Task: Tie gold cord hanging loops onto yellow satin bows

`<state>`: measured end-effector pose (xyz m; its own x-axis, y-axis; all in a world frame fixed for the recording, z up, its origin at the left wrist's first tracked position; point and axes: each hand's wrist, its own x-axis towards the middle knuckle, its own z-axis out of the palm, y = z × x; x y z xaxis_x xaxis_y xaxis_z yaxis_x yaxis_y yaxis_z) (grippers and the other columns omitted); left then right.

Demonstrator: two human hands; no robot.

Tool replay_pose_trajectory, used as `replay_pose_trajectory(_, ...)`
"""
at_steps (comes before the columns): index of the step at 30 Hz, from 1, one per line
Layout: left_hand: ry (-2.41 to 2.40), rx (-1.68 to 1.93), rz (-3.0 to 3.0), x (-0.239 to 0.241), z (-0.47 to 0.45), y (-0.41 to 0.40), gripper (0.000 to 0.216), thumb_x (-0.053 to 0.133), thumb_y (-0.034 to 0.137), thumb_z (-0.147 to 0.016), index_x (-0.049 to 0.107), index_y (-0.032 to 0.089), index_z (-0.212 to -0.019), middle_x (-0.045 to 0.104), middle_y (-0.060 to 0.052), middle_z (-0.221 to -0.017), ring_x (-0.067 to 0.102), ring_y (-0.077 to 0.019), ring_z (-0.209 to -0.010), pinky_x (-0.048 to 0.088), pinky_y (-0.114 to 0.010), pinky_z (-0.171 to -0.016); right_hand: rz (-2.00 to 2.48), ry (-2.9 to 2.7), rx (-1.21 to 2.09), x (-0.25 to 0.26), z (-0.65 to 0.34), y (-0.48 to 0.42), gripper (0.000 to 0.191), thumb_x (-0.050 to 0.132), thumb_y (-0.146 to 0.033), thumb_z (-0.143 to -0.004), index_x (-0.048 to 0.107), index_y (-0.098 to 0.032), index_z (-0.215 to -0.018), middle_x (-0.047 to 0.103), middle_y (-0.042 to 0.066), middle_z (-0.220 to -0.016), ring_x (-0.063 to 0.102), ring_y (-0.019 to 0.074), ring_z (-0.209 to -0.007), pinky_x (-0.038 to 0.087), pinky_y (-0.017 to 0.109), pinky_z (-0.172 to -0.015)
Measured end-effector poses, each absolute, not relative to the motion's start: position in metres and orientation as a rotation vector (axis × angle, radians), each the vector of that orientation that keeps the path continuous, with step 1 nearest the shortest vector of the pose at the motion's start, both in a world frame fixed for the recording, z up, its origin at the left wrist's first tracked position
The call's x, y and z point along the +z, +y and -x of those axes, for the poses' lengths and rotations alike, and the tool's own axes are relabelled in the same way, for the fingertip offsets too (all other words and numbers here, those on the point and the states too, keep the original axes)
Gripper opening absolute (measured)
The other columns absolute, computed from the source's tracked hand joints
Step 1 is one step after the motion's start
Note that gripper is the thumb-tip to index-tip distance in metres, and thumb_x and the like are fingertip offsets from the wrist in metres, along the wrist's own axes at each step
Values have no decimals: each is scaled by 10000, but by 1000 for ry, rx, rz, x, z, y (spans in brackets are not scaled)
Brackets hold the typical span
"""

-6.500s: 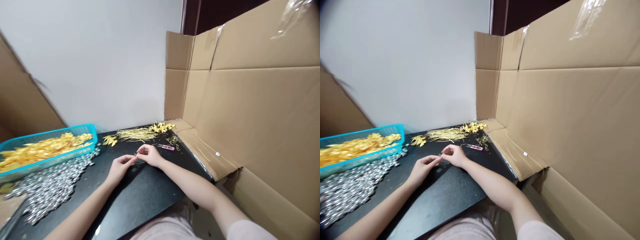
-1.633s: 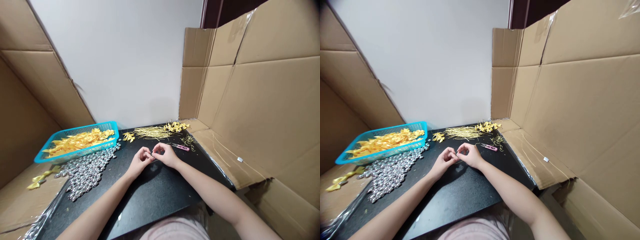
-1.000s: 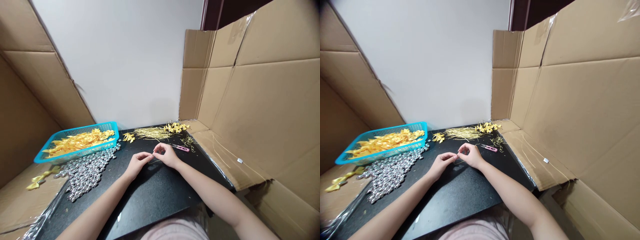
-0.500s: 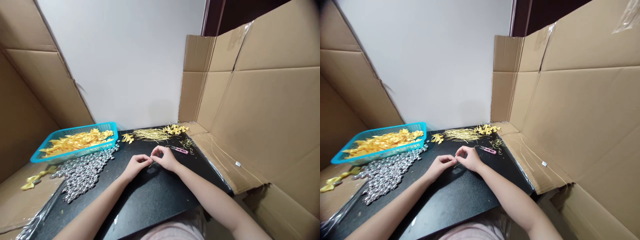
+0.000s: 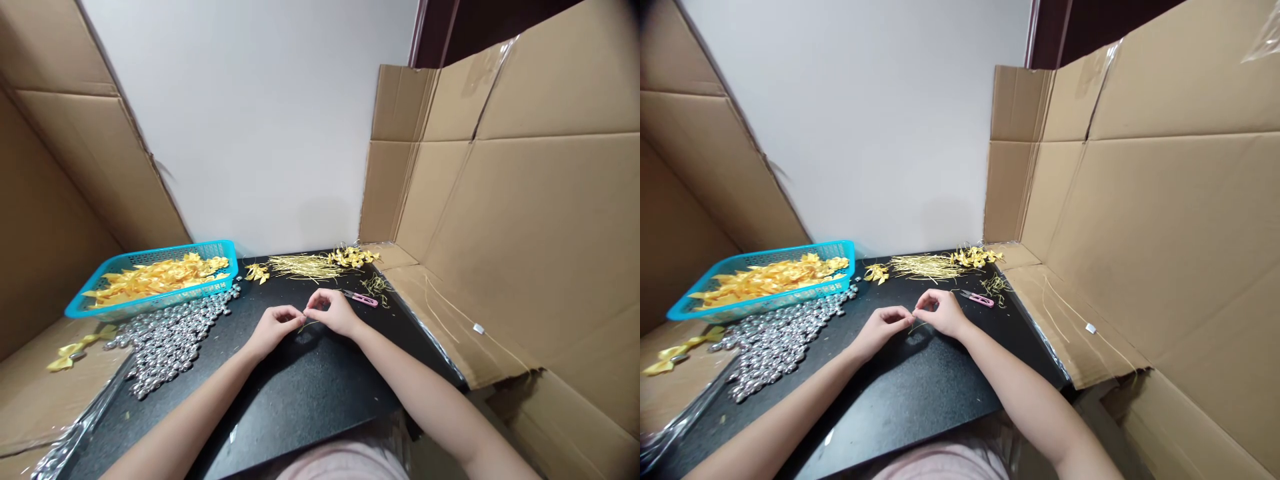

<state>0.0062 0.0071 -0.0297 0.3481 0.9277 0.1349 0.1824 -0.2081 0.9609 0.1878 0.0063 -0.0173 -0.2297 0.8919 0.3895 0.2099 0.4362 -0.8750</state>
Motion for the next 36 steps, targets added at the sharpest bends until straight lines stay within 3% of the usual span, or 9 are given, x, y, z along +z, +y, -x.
replay_pose_trajectory(10,1037,981,-1621,-29,-6,7,248,733,392,-669,688,151,-635,637,-1,-581,529,-129,-554,382,-232,-550,1023,-1804,1003,-21,-193,11,101,673,-237,-736,732,-156,-749,670,11,-664,538,120,-591,406,242,-580)
replay_pose_trajectory(31,1022,990,-1601,-26,-6,5,230,720,385,-665,677,161,-634,645,0,-584,554,-140,-561,417,-242,-566,997,-1778,1004,-20,-192,13,58,648,-192,-732,665,-158,-688,617,-13,-630,523,109,-581,411,228,-554)
replay_pose_trajectory(36,979,926,-1626,-24,-7,4,227,730,374,-654,685,155,-614,652,-6,-576,562,-137,-554,427,-245,-579,962,-1826,912,-17,-191,8,53,643,-193,-745,673,-165,-710,636,-7,-668,540,122,-625,420,249,-618)
